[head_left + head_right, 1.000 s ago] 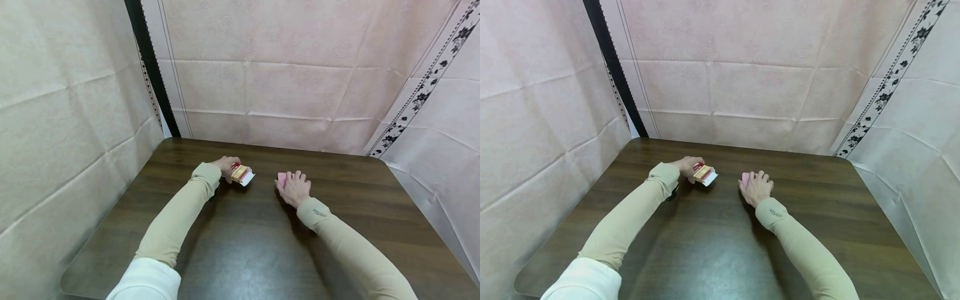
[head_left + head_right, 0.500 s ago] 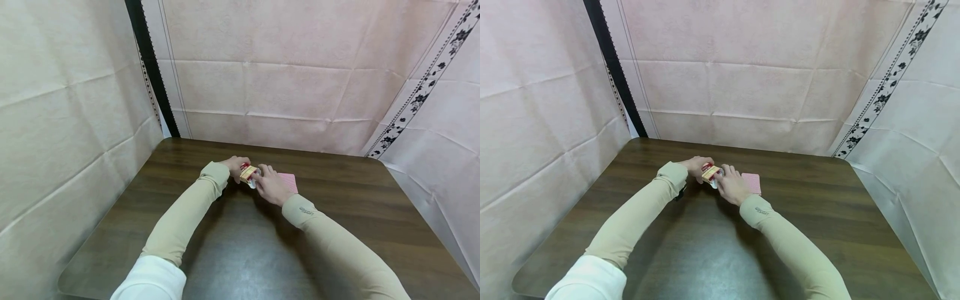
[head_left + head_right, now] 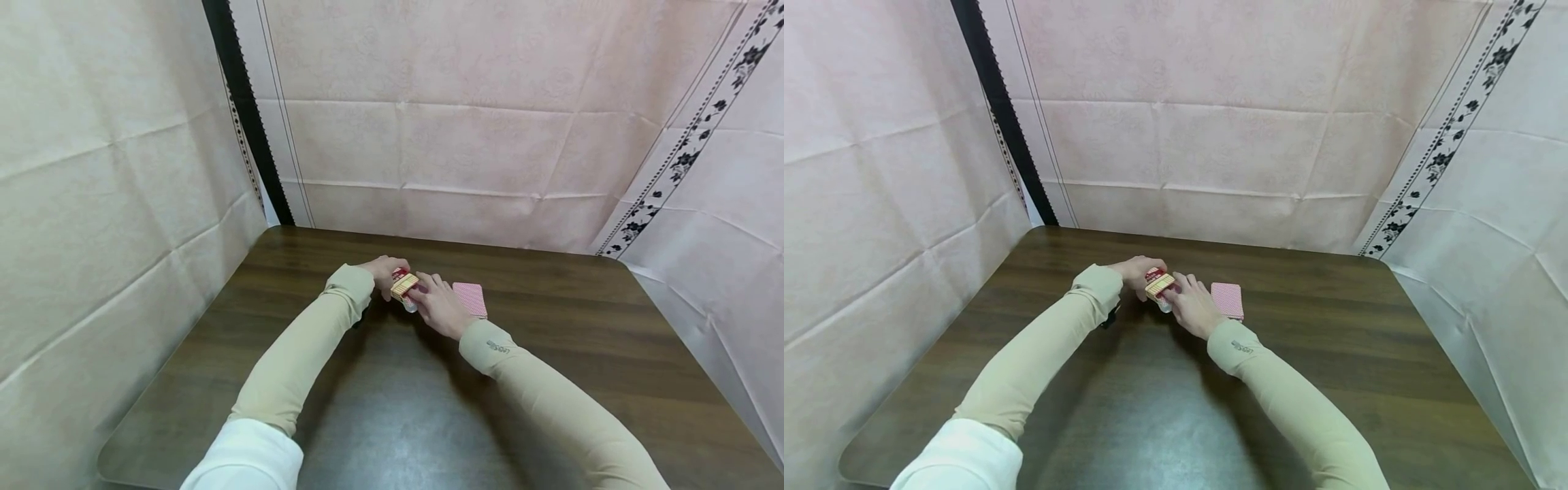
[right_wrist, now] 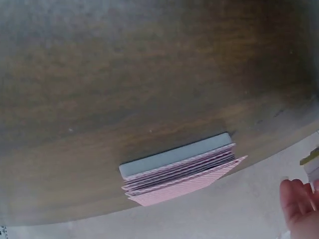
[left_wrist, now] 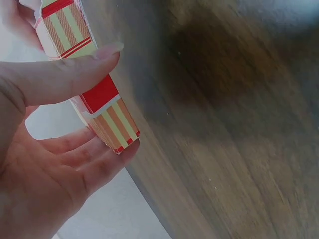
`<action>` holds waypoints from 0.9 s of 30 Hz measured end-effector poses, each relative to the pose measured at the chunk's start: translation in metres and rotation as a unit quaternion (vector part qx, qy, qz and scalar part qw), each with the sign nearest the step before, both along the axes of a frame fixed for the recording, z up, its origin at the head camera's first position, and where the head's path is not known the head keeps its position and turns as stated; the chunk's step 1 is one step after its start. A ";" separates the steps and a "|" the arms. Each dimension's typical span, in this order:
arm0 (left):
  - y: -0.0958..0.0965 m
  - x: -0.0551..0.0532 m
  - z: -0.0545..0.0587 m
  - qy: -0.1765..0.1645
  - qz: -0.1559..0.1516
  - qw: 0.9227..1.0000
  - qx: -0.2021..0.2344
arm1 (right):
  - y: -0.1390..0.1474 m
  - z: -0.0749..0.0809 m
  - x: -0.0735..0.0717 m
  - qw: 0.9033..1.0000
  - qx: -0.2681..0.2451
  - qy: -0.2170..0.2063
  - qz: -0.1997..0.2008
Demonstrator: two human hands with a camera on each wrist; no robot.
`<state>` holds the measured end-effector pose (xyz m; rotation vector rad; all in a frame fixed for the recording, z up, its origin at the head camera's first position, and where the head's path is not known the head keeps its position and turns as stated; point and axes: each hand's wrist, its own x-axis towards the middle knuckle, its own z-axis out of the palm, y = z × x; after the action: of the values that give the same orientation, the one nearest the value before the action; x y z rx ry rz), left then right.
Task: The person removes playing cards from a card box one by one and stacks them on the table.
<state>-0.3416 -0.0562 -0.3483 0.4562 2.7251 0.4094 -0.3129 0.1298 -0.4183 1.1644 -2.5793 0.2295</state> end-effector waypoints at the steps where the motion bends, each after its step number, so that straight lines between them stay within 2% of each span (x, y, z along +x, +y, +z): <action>1: -0.002 0.000 0.000 0.000 0.005 1.000 0.000 | 0.001 0.000 0.001 1.000 -0.011 0.001 0.003; 11: -0.016 0.002 0.003 -0.001 0.055 0.998 0.012 | 0.000 0.004 0.009 0.994 -0.100 -0.024 0.031; 16: -0.016 0.004 0.004 -0.010 0.057 0.998 0.016 | -0.004 0.005 0.012 0.993 -0.105 -0.052 0.000; 20: -0.013 0.004 0.004 -0.018 0.053 0.998 0.022 | -0.008 0.006 0.014 0.992 -0.107 -0.058 -0.027; 27: -0.017 0.001 0.002 -0.006 0.057 0.998 0.013 | 0.001 0.008 0.014 0.992 -0.103 -0.065 -0.037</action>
<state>-0.3410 -0.0728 -0.3467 0.3037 2.7454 0.4770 -0.2989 0.1305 -0.4104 1.0070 -2.6269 0.5578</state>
